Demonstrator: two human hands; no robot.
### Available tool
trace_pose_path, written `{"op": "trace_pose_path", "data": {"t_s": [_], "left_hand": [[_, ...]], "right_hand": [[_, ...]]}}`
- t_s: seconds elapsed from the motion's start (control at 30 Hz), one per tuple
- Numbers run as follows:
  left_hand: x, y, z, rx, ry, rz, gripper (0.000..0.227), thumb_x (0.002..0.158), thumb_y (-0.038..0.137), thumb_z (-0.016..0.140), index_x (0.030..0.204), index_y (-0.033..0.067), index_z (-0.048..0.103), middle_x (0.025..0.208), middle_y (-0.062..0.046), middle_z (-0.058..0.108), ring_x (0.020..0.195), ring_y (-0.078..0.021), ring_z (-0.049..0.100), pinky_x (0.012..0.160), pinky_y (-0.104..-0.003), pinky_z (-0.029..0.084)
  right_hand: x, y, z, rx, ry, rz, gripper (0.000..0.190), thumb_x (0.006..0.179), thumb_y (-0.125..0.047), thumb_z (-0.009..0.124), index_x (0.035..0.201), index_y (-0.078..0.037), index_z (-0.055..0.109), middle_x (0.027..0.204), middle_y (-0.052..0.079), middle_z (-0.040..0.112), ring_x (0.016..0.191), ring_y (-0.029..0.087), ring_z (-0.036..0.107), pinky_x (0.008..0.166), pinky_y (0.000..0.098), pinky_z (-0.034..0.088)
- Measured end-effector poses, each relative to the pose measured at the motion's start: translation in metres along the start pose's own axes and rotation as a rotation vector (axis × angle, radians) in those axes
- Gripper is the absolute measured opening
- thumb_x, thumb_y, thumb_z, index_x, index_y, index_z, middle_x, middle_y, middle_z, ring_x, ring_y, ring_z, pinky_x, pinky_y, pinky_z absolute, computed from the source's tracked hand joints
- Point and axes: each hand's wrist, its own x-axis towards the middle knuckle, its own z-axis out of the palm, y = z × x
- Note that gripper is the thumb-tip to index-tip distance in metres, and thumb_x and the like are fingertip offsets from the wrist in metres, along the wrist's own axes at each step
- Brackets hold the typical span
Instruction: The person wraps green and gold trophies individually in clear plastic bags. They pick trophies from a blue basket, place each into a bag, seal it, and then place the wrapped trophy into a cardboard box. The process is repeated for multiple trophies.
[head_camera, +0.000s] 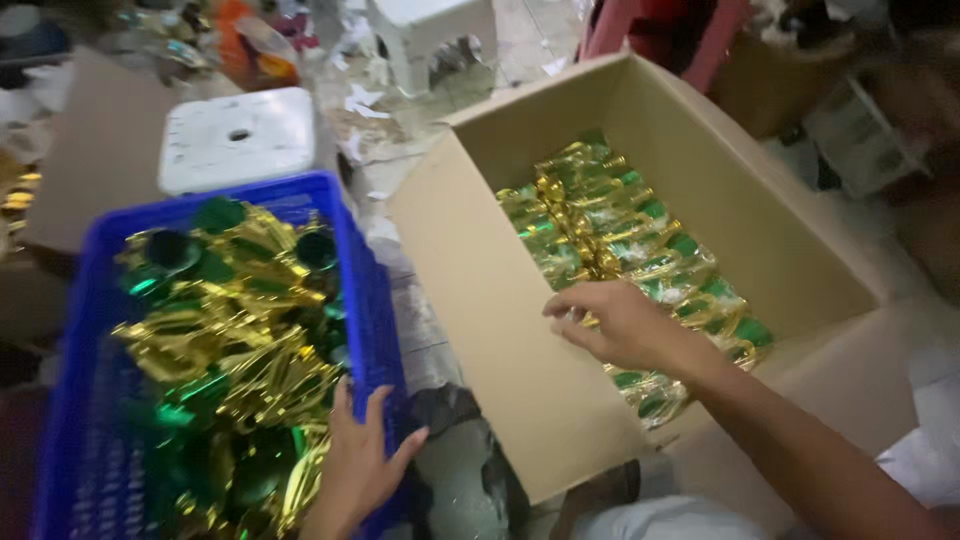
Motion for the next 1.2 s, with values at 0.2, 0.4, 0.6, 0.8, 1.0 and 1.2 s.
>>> {"op": "trace_pose_path", "data": {"t_s": [0.2, 0.4, 0.6, 0.8, 1.0, 1.2], "left_hand": [[-0.023, 0.01, -0.057, 0.003, -0.018, -0.046, 0.08, 0.099, 0.071, 0.063, 0.16, 0.0227, 0.045, 0.178, -0.035, 0.005, 0.163, -0.0541, 0.019, 0.124, -0.069, 0.031], [-0.065, -0.009, -0.08, -0.083, 0.161, 0.008, 0.08, 0.098, 0.069, 0.07, 0.154, 0.0129, 0.057, 0.163, -0.044, 0.032, 0.143, -0.0675, 0.049, 0.109, -0.074, 0.049], [-0.113, -0.022, -0.123, -0.162, 0.173, -0.11, 0.068, 0.101, 0.059, 0.071, 0.148, 0.0102, 0.062, 0.162, -0.04, 0.035, 0.146, -0.0654, 0.047, 0.109, -0.077, 0.048], [-0.138, -0.052, -0.126, -0.176, 0.215, -0.118, 0.062, 0.106, 0.058, 0.067, 0.145, 0.0093, 0.062, 0.157, -0.041, 0.039, 0.144, -0.0689, 0.047, 0.105, -0.079, 0.048], [-0.141, -0.054, -0.123, -0.2, 0.149, -0.158, 0.064, 0.104, 0.055, 0.07, 0.144, 0.0063, 0.064, 0.158, -0.043, 0.037, 0.145, -0.0702, 0.044, 0.105, -0.083, 0.046], [-0.126, -0.047, -0.122, -0.208, 0.099, -0.112, 0.06, 0.106, 0.052, 0.067, 0.145, 0.0064, 0.062, 0.154, -0.042, 0.042, 0.143, -0.0678, 0.048, 0.103, -0.084, 0.047]], "right_hand": [[-0.033, -0.098, 0.04, -0.034, -0.189, -0.102, 0.034, 0.101, -0.036, 0.073, 0.129, -0.017, 0.079, 0.125, 0.003, 0.085, 0.107, 0.024, 0.08, 0.093, 0.042, 0.061], [-0.033, -0.125, 0.124, -0.025, -0.417, 0.049, 0.027, 0.104, -0.023, 0.071, 0.127, -0.009, 0.076, 0.12, 0.018, 0.082, 0.118, 0.042, 0.078, 0.102, 0.0539, 0.061], [-0.024, -0.066, 0.244, -0.056, -0.511, 0.35, 0.036, 0.107, -0.02, 0.069, 0.14, -0.008, 0.076, 0.135, 0.014, 0.08, 0.134, 0.032, 0.074, 0.11, 0.0458, 0.059], [-0.023, -0.023, 0.326, -0.123, -0.345, 0.318, 0.058, 0.096, -0.028, 0.08, 0.15, -0.011, 0.066, 0.139, 0.023, 0.074, 0.133, 0.042, 0.071, 0.108, 0.0567, 0.06], [-0.025, -0.012, 0.349, -0.07, -0.202, 0.271, 0.064, 0.099, -0.028, 0.079, 0.153, 0.001, 0.059, 0.132, 0.03, 0.073, 0.13, 0.05, 0.069, 0.107, 0.0607, 0.058], [-0.015, -0.007, 0.34, -0.018, -0.223, 0.409, 0.031, 0.107, -0.024, 0.064, 0.124, -0.003, 0.081, 0.1, 0.019, 0.08, 0.097, 0.034, 0.079, 0.077, 0.0447, 0.061]]}}
